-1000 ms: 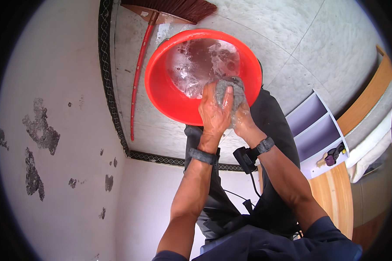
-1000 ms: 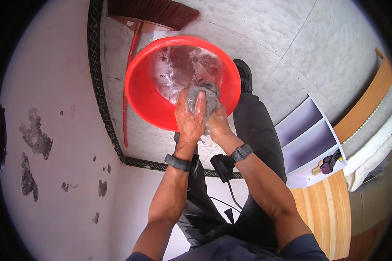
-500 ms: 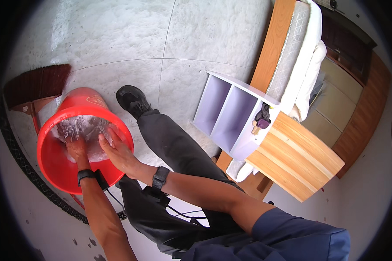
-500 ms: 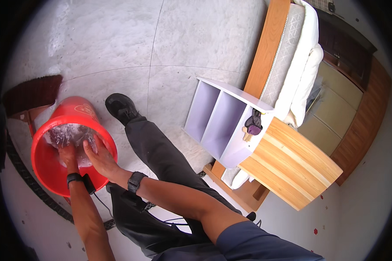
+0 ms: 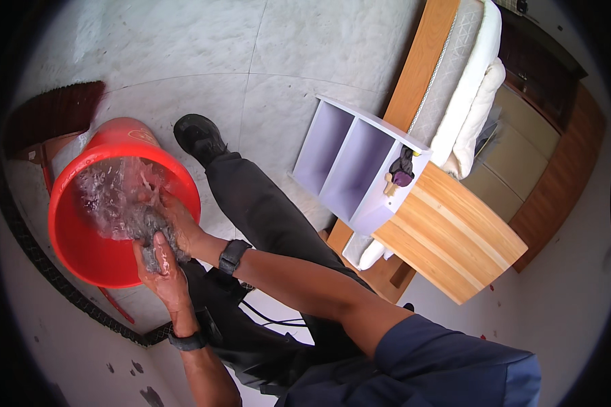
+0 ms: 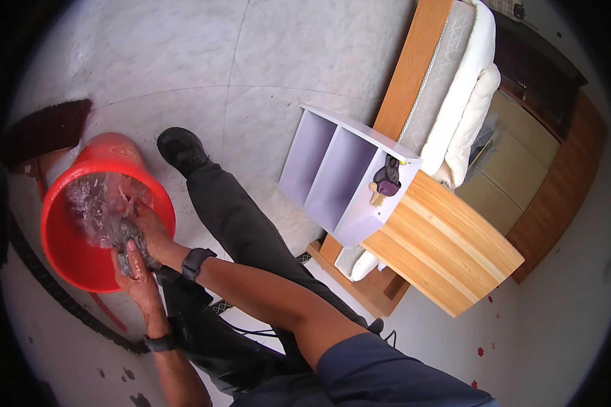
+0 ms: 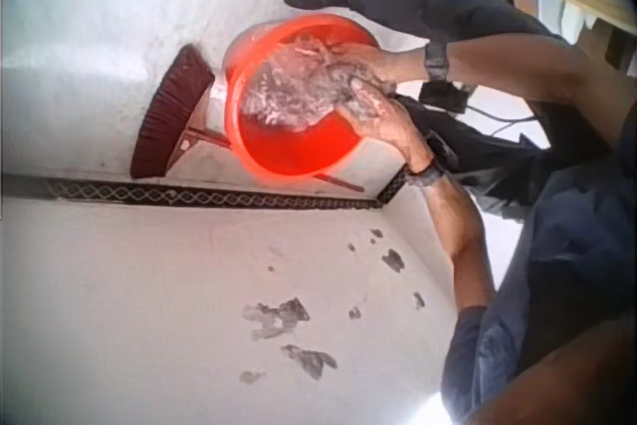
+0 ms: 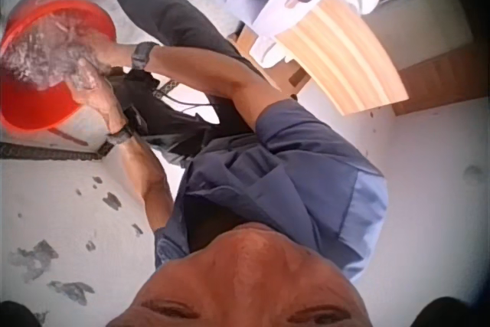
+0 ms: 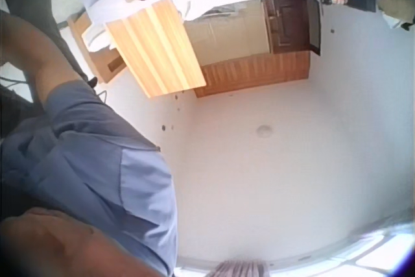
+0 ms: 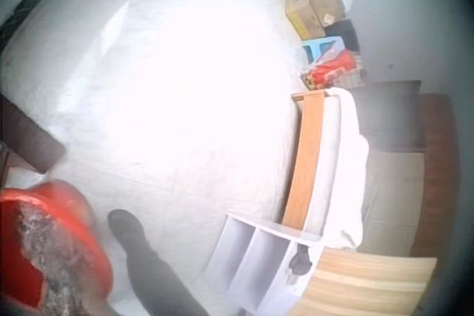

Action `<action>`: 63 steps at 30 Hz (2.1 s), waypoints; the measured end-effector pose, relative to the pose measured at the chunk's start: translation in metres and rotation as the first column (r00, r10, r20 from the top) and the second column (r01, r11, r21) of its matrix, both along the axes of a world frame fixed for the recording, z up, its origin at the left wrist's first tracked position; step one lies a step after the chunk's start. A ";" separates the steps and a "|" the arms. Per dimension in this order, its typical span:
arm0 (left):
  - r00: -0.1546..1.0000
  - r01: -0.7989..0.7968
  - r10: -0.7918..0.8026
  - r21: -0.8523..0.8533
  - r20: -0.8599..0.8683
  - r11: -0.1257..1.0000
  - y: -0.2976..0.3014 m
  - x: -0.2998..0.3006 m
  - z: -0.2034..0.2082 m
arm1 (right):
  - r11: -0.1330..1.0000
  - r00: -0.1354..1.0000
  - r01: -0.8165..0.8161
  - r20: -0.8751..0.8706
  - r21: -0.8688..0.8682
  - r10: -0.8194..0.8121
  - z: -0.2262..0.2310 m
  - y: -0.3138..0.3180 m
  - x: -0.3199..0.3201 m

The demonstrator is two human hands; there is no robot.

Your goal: The person wipes the upper frame and glass of a window using a cloth attached to the end of a long pole, then rinses the cloth in a bucket of water before continuing to wipe the window.

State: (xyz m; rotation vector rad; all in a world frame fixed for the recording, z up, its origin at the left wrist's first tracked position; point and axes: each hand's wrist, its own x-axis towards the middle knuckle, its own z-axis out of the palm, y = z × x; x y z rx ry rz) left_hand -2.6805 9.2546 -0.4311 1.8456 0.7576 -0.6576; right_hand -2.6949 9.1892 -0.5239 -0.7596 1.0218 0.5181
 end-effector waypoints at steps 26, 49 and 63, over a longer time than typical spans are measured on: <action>0.940 -0.258 0.140 -0.376 -0.312 0.890 0.014 0.012 -0.054 | 0.994 0.922 -0.094 -0.373 0.049 0.105 0.014 -0.050 0.034; 0.931 0.328 -0.359 0.605 -0.073 0.726 0.082 0.022 -0.162 | 0.946 0.910 -0.325 -0.276 -0.008 0.310 0.036 -0.023 0.036; 0.773 0.623 -0.622 0.039 0.124 0.782 0.086 0.043 0.028 | 0.987 0.970 -0.154 -0.199 -0.043 0.142 0.015 -0.029 0.024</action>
